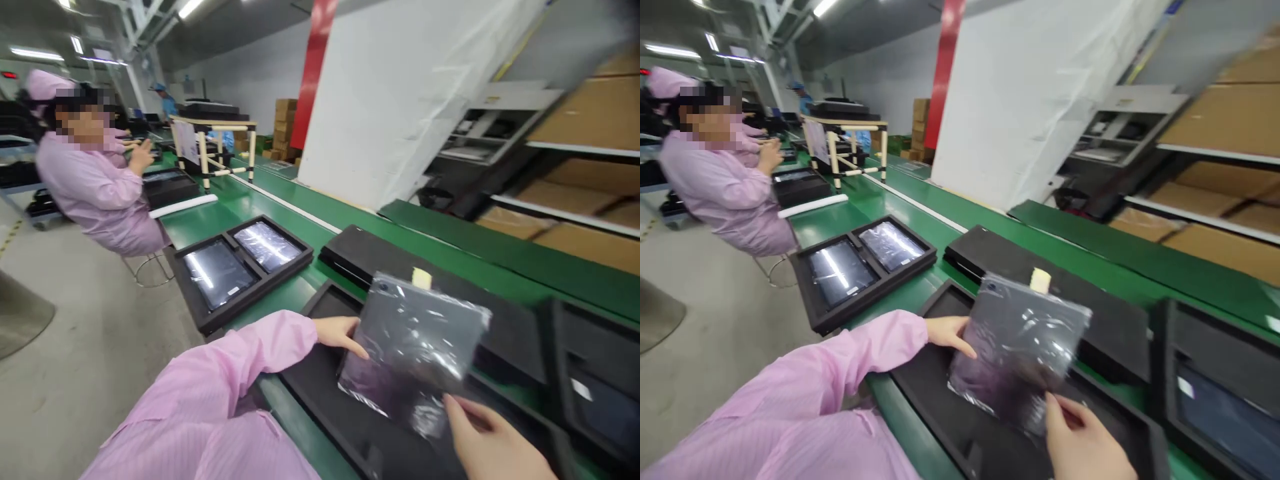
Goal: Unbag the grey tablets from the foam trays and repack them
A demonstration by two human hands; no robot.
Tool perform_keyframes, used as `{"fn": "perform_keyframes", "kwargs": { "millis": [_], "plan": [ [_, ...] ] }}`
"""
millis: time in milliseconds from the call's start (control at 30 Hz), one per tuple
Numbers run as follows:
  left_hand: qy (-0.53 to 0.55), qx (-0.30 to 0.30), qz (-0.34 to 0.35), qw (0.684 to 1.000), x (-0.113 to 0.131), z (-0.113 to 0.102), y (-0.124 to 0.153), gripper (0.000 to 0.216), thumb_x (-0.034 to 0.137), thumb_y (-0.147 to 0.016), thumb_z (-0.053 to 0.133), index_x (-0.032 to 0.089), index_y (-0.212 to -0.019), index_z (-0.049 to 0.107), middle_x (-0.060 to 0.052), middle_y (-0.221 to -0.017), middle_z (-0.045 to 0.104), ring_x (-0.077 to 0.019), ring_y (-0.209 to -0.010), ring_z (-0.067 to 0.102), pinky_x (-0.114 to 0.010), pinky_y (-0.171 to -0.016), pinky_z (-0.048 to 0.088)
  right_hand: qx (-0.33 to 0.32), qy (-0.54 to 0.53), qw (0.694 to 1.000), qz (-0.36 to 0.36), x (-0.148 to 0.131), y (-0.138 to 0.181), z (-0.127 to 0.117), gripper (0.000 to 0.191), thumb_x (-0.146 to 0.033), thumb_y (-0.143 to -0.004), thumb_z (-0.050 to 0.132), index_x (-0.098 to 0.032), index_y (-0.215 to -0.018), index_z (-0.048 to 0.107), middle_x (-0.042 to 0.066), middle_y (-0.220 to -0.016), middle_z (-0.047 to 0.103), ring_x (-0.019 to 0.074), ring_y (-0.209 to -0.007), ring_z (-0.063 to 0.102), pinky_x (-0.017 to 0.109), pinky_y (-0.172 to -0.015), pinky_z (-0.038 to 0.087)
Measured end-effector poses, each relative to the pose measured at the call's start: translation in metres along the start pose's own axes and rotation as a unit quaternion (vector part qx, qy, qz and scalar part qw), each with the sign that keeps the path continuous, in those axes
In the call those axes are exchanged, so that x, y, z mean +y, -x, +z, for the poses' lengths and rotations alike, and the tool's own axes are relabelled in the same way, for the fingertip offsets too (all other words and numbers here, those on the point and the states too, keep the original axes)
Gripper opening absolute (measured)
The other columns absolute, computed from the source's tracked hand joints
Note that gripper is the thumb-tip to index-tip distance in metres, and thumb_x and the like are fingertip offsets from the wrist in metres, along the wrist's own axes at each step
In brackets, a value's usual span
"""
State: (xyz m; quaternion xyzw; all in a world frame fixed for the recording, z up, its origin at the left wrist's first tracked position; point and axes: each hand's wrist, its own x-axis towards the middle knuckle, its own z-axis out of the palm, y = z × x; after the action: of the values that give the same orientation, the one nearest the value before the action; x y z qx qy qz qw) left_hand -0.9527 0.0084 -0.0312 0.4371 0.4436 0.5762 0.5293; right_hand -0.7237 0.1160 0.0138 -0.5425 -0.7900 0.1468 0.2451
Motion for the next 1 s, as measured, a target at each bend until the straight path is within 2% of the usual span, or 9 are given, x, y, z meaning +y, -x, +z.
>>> {"fn": "perform_keyframes", "kwargs": {
  "millis": [67,133,233,333,400,533,633,833,1000],
  "plan": [
    [-0.002,0.001,-0.001,1.000,0.003,0.002,0.005,0.071,0.028,-0.049,0.090,0.010,-0.111,0.059,-0.014,-0.113,0.067,-0.0337,-0.115,0.058,-0.050,-0.104,0.041,-0.030,-0.011,0.999,0.025,-0.027,0.017,-0.006,0.023,-0.046,-0.061,0.059,-0.026,-0.063,0.069,0.010,-0.066,0.070,0.0267,-0.051,0.060,0.036,-0.046,0.039],
    [-0.005,0.003,0.001,1.000,0.003,0.002,0.007,0.073,0.024,-0.054,0.088,0.011,-0.117,0.055,-0.017,-0.123,0.063,-0.0337,-0.119,0.055,-0.049,-0.106,0.039,-0.029,-0.056,0.998,-0.006,-0.056,0.030,-0.007,0.028,-0.045,-0.068,0.053,-0.022,-0.071,0.071,0.010,-0.072,0.072,0.0279,-0.067,0.067,0.035,-0.056,0.045],
    [-0.015,-0.002,0.001,1.000,0.004,-0.001,0.007,0.072,0.026,-0.059,0.085,0.011,-0.121,0.052,-0.019,-0.129,0.058,-0.0348,-0.125,0.050,-0.048,-0.109,0.034,-0.080,-0.141,0.985,-0.054,-0.092,0.043,-0.001,0.024,-0.037,-0.077,0.053,-0.020,-0.076,0.070,0.007,-0.075,0.073,0.0231,-0.073,0.069,0.031,-0.066,0.048],
    [-0.033,-0.006,-0.011,0.999,0.007,-0.003,0.007,0.073,0.029,-0.062,0.084,0.011,-0.124,0.050,-0.017,-0.130,0.058,-0.0346,-0.125,0.050,-0.048,-0.110,0.033,-0.152,-0.189,0.959,-0.144,-0.120,0.060,0.008,0.012,-0.021,-0.081,0.056,-0.019,-0.078,0.068,0.003,-0.077,0.072,0.0180,-0.072,0.068,0.026,-0.068,0.047],
    [-0.046,-0.005,-0.023,0.999,0.012,-0.004,0.010,0.072,0.028,-0.063,0.083,0.011,-0.125,0.050,-0.017,-0.129,0.059,-0.0340,-0.122,0.052,-0.049,-0.109,0.035,-0.203,-0.177,0.932,-0.244,-0.131,0.076,0.014,0.011,-0.016,-0.082,0.057,-0.018,-0.079,0.067,0.003,-0.079,0.072,0.0165,-0.073,0.067,0.025,-0.068,0.046],
    [-0.151,0.001,-0.015,0.988,0.018,-0.005,0.014,0.071,0.028,-0.068,0.079,0.011,-0.128,0.047,-0.016,-0.130,0.058,-0.0325,-0.123,0.051,-0.046,-0.109,0.035,-0.312,-0.047,0.846,-0.431,-0.127,0.100,0.026,0.015,-0.014,-0.087,0.054,-0.016,-0.077,0.065,0.004,-0.077,0.069,0.0172,-0.070,0.064,0.027,-0.061,0.043],
    [-0.195,0.004,-0.020,0.981,0.015,-0.007,0.014,0.063,0.032,-0.070,0.078,0.012,-0.123,0.050,-0.015,-0.126,0.060,-0.0321,-0.118,0.055,-0.047,-0.105,0.040,-0.358,0.006,0.810,-0.465,-0.112,0.102,0.031,0.015,-0.014,-0.086,0.054,-0.015,-0.074,0.064,0.004,-0.074,0.068,0.0182,-0.068,0.063,0.029,-0.060,0.040],
    [-0.129,0.005,-0.063,0.990,0.007,-0.009,0.016,0.062,0.031,-0.070,0.079,0.015,-0.122,0.049,-0.012,-0.116,0.064,-0.0296,-0.109,0.060,-0.046,-0.096,0.047,-0.381,-0.008,0.800,-0.464,-0.100,0.096,0.037,0.012,-0.015,-0.086,0.057,-0.015,-0.076,0.062,0.003,-0.076,0.068,0.0173,-0.071,0.060,0.032,-0.064,0.038],
    [-0.108,0.027,-0.085,0.990,0.011,-0.006,0.016,0.052,0.026,-0.068,0.079,0.016,-0.111,0.053,-0.009,-0.112,0.066,-0.0281,-0.109,0.060,-0.045,-0.097,0.046,-0.350,-0.043,0.808,-0.472,-0.100,0.099,0.048,0.011,-0.020,-0.088,0.058,-0.016,-0.078,0.061,0.002,-0.078,0.067,0.0167,-0.073,0.057,0.032,-0.065,0.035]
  ]
}}
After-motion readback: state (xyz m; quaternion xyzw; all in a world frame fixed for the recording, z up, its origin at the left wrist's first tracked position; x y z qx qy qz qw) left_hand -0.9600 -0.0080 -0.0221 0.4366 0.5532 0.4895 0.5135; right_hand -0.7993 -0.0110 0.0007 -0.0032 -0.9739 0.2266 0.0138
